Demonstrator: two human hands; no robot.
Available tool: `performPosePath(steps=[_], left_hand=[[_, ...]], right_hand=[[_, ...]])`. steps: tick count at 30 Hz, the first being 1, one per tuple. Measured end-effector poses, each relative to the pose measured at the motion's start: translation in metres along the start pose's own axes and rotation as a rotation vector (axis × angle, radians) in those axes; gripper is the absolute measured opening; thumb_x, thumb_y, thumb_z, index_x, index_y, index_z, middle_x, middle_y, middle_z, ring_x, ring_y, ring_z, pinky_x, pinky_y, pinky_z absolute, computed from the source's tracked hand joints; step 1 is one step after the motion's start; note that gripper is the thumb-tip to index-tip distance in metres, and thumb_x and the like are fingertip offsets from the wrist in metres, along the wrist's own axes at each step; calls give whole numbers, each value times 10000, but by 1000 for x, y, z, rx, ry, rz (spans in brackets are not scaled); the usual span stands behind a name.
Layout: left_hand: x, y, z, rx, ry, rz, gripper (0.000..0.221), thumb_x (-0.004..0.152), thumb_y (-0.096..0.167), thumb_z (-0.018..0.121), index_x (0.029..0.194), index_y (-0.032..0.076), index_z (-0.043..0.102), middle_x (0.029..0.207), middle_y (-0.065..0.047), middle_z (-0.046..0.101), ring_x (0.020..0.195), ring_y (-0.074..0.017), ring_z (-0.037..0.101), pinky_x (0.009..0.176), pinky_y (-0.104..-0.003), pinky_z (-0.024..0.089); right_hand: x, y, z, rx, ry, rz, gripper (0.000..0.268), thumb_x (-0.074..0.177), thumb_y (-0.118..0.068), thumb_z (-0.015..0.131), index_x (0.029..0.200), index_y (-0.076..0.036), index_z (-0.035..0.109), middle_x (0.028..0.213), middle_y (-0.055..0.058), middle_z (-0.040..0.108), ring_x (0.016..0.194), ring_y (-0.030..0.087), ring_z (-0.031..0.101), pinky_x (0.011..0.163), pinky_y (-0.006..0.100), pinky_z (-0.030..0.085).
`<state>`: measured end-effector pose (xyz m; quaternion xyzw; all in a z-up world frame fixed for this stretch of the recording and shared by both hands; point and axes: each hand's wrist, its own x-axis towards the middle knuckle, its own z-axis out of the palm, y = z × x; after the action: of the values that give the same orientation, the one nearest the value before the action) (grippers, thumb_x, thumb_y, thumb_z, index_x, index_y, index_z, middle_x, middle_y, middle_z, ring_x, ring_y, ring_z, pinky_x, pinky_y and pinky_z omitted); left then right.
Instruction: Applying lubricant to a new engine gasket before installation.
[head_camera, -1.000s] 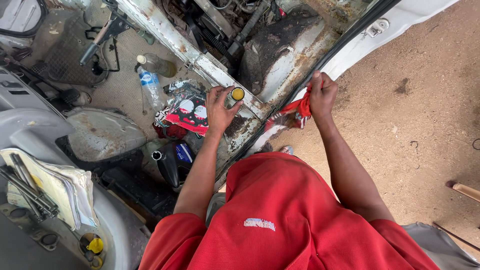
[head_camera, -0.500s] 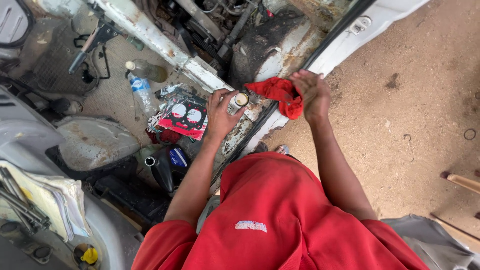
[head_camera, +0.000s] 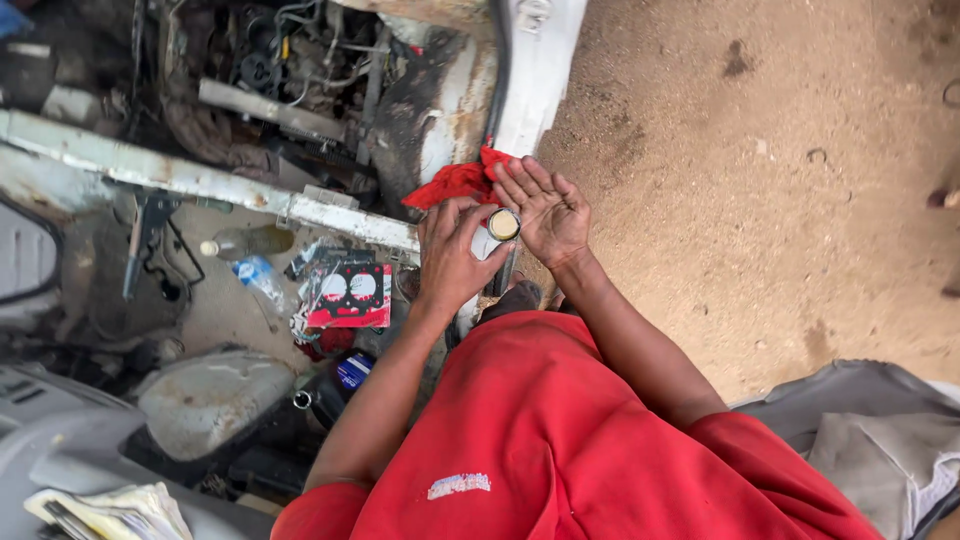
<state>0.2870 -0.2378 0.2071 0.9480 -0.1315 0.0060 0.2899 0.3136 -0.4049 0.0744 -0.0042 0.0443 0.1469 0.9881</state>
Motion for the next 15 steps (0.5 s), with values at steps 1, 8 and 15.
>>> performPosePath(steps=[1, 8, 15], left_hand=[[5, 8, 0, 3, -19, 19, 601, 704, 283, 916, 1236, 159, 667, 1195, -47, 577, 1149, -280, 554, 987, -491, 409], [25, 50, 9, 127, -113, 156, 548, 725, 285, 909, 1201, 158, 671, 1201, -55, 575, 1191, -288, 536, 993, -505, 392], [32, 82, 13, 250, -193, 221, 608, 720, 288, 902, 1253, 141, 651, 1215, -73, 561, 1219, -304, 512, 1032, -545, 354]], right_hand=[[-2, -2, -2, 9, 1, -25, 470, 1038, -312, 508, 1366, -9, 657, 1453, 178, 627, 1496, 378, 462, 1319, 497, 291], [-21, -15, -13, 78, 7, -75, 502, 1024, -322, 499, 1382, 1, 639, 1467, 187, 610, 1511, 375, 429, 1315, 507, 275], [-38, -31, -12, 105, -14, -79, 518, 1024, -331, 506, 1397, 7, 628, 1483, 197, 589, 1525, 361, 414, 1324, 518, 263]])
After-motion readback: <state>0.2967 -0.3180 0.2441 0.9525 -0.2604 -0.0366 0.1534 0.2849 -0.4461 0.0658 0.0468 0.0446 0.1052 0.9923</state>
